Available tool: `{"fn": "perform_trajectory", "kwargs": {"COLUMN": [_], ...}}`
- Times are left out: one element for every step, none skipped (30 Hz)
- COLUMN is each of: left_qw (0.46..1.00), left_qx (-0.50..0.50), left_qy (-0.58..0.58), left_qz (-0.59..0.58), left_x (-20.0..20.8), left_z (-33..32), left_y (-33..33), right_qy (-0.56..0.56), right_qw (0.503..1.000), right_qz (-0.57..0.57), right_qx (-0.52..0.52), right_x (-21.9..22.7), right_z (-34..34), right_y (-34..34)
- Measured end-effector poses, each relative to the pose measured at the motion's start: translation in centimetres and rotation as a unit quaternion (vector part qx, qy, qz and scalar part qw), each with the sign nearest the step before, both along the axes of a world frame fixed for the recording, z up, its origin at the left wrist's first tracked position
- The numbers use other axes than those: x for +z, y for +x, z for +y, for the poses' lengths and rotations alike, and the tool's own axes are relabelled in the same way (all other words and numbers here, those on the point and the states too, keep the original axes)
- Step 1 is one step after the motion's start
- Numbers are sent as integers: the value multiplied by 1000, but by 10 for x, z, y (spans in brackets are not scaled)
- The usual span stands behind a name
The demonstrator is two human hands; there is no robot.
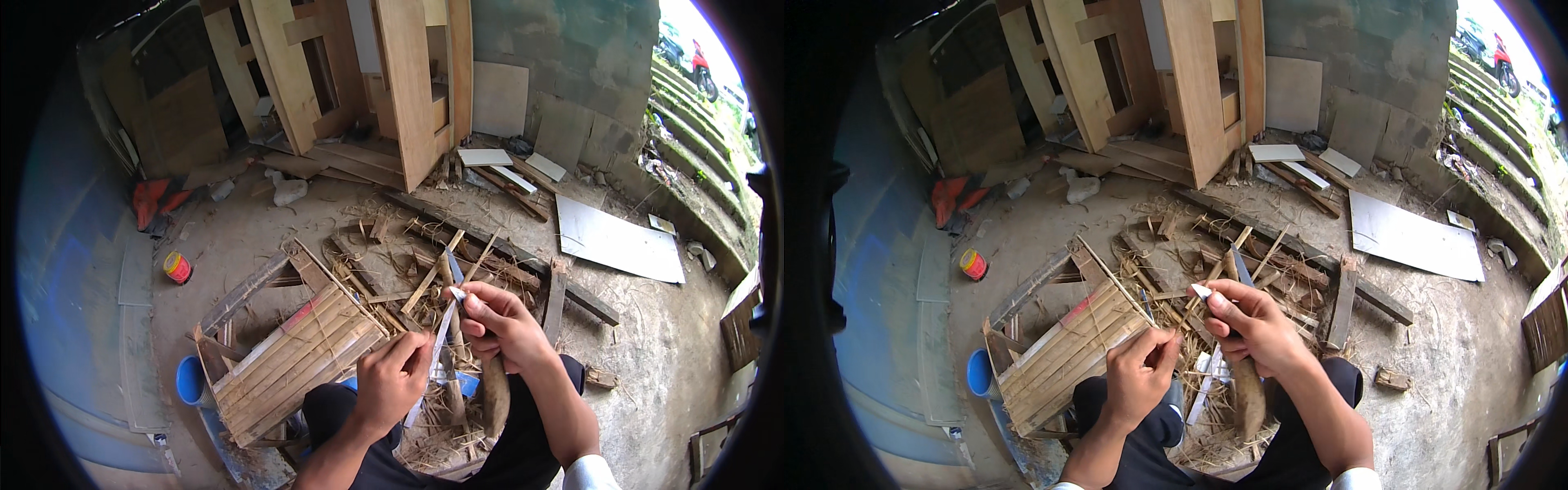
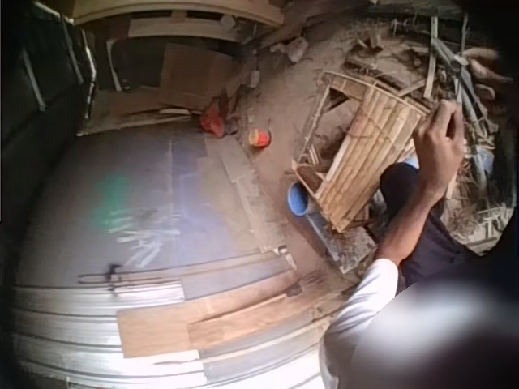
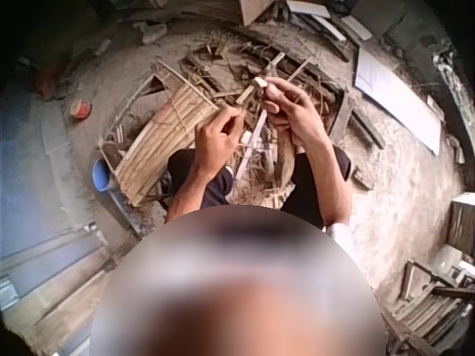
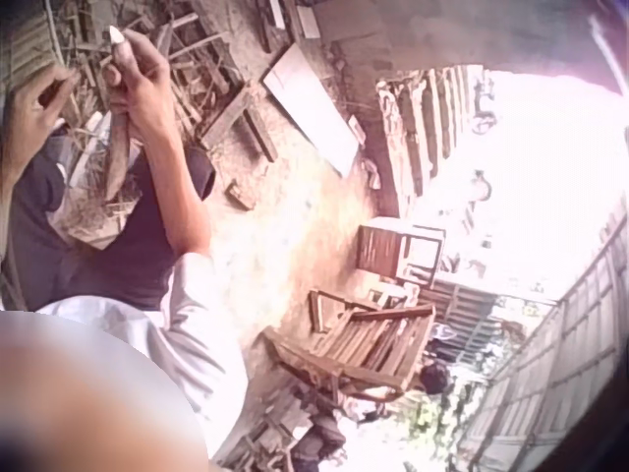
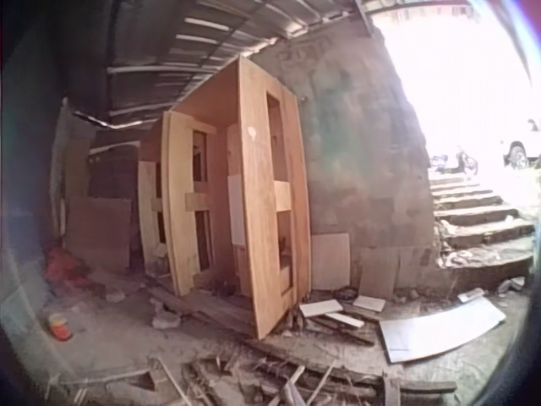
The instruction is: The person sits on the floor and uses a knife to shave thin strips from a bamboo stick. The person holds the bamboo with the left hand and draws the knife along it with the right hand, producing fine shavings that fall to the floor.
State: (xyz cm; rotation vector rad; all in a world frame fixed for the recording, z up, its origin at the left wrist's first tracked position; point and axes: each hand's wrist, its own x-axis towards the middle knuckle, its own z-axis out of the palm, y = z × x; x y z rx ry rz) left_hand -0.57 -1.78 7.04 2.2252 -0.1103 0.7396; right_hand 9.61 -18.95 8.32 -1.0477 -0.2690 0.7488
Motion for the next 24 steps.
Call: {"fn": "perform_trajectory", "kwargs": {"left_qw": [1000,1000,1000,999,999,999,1000,1000,1000,1000,1000,999,998,999,1000,1000,1000,1000,1000,1000,1000,1000,1000,1000], "left_qx": [0,-2,0,2,1,-1,-3,-9,-15,-14,-24,-29,-46,-40,-22,-17,-13,0,0,3,9,18,16,15], "left_qy": [3,6,7,9,11,13,15,9,2,-1,-8,-13,-25,-14,-11,-13,-10,0,-5,-11,-22,-10,1,13], "left_qz": [5,-9,-22,-35,-32,-29,-26,-25,-25,-11,-13,-2,-20,-33,-5,0,20,13,3,-4,-15,-9,-9,-12], "left_x": [0,-1,-1,-1,-1,-1,0,0,1,2,3,4,4,3,2,1,-1,-1,-2,-3,-4,-4,-4,-4], "left_z": [-1,-1,-2,-2,-3,-3,-4,-4,-5,-5,-6,-7,-8,-7,-7,-7,-7,-6,-5,-5,-5,-5,-5,-5], "left_y": [-1,0,0,1,2,4,4,4,3,1,-3,-8,-10,-10,-9,-8,-5,-2,0,2,2,2,2,1], "right_qy": [4,42,-2,-8,25,21,-11,-4,9,-55,-103,-75,75,60,16,-27,-4,26,57,29,54,51,28,-5], "right_qw": [1000,998,1000,1000,1000,999,999,998,997,991,966,910,912,928,917,942,971,985,995,996,998,998,999,999], "right_qz": [9,16,22,26,18,39,51,56,70,70,13,91,47,10,10,-1,23,-10,-26,-25,-33,-27,-39,-32], "right_qx": [4,33,6,6,6,15,-13,-14,14,-98,-239,-398,-401,-368,-397,-335,-237,-171,-84,-79,-19,12,15,-3], "right_x": [-3,-6,-8,-8,-7,-5,-2,2,6,9,15,19,22,19,16,11,6,-1,-5,-8,-8,-5,-3,1], "right_z": [2,3,4,4,4,4,3,2,1,1,-7,-14,-23,-28,-33,-33,-33,-28,-22,-15,-10,-6,-4,-3], "right_y": [-2,-2,-2,-1,0,3,6,9,12,16,27,38,46,49,50,47,43,34,25,16,9,4,0,-1]}}
